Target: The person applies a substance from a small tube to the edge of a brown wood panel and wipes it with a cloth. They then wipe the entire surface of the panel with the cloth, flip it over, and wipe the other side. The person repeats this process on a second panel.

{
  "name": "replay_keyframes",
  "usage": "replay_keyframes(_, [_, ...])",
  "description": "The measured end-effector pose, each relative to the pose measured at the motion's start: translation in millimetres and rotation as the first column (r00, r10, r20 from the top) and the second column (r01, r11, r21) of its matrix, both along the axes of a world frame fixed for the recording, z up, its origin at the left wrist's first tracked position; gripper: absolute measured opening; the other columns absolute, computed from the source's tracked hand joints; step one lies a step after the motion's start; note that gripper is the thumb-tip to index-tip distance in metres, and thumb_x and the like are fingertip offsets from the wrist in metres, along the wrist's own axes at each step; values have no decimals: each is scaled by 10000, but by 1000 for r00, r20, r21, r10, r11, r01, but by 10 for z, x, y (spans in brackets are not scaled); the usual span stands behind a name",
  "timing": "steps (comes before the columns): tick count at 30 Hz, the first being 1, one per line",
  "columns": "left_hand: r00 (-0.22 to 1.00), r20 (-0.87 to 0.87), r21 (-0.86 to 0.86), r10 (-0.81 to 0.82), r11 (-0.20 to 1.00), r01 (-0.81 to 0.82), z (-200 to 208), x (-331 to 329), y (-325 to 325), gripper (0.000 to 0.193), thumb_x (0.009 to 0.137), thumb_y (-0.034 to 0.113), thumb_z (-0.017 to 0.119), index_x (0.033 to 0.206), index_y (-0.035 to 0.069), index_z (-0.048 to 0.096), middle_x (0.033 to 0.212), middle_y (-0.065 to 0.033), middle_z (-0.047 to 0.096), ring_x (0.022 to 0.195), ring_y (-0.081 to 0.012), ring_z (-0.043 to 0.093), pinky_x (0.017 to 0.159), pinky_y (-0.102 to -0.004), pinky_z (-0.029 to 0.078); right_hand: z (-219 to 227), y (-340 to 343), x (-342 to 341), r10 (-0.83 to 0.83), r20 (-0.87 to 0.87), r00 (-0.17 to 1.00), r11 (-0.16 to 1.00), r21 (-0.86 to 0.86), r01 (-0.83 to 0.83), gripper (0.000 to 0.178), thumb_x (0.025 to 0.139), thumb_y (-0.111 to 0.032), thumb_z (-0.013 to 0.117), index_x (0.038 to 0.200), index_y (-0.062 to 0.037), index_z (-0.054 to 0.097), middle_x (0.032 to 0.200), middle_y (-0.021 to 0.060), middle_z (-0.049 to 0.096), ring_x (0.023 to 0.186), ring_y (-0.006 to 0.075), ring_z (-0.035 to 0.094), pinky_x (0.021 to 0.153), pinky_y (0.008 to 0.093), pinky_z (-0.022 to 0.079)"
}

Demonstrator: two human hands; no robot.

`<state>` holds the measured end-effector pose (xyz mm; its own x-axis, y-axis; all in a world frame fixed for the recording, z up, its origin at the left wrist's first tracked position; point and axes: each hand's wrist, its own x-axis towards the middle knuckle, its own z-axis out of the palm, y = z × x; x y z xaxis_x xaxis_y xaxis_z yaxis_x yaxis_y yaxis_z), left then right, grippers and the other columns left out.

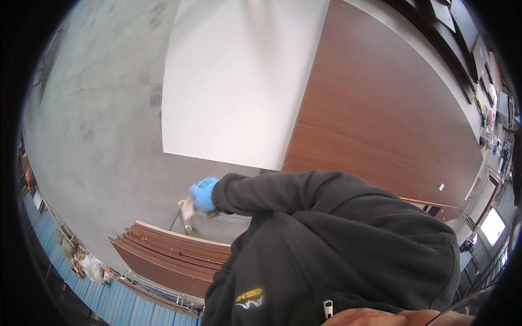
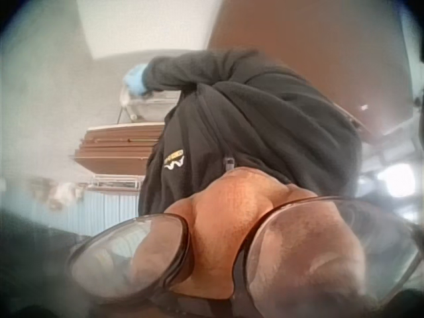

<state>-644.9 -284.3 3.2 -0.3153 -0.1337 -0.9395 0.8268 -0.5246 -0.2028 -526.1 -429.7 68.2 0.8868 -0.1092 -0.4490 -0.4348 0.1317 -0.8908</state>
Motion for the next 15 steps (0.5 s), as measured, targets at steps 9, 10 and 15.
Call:
replay_keyframes(9, [995, 48, -183, 82, 981, -72, 75, 87, 166, 522, 1050, 273, 718, 1489, 52, 543, 1429, -135, 638, 1325, -300, 621, 1149, -486, 509, -211, -2401, -1214, -666, 419, 617, 724, 164, 670, 402, 1047, -256, 702, 1343, 14, 665, 1138, 129, 776, 885, 220, 779, 715, 344, 651])
replay_keyframes(10, [995, 72, -185, 74, 981, -60, 91, 115, 177, 562, 1046, 285, 729, 1518, 61, 523, 1470, -139, 620, 1339, -301, 621, 1139, -471, 511, -313, -2783, -1533, -650, 468, 600, 632, -107, 768, 323, 1056, -223, 648, 1316, -36, 695, 1123, 119, 781, 900, 221, 777, 718, 355, 642])
replay_keyframes(15, [976, 194, -157, 102, 985, -72, 68, 305, 368, 601, 1054, 291, 721, 1554, 62, 478, 1540, -177, 565, 1387, -326, 599, 1128, -490, 524, -584, -3813, -2251, -762, 427, 487, -79, -808, 585, 288, 1095, -136, 521, 1335, -88, 674, 998, 101, 813, 712, 192, 748, 568, 310, 588])
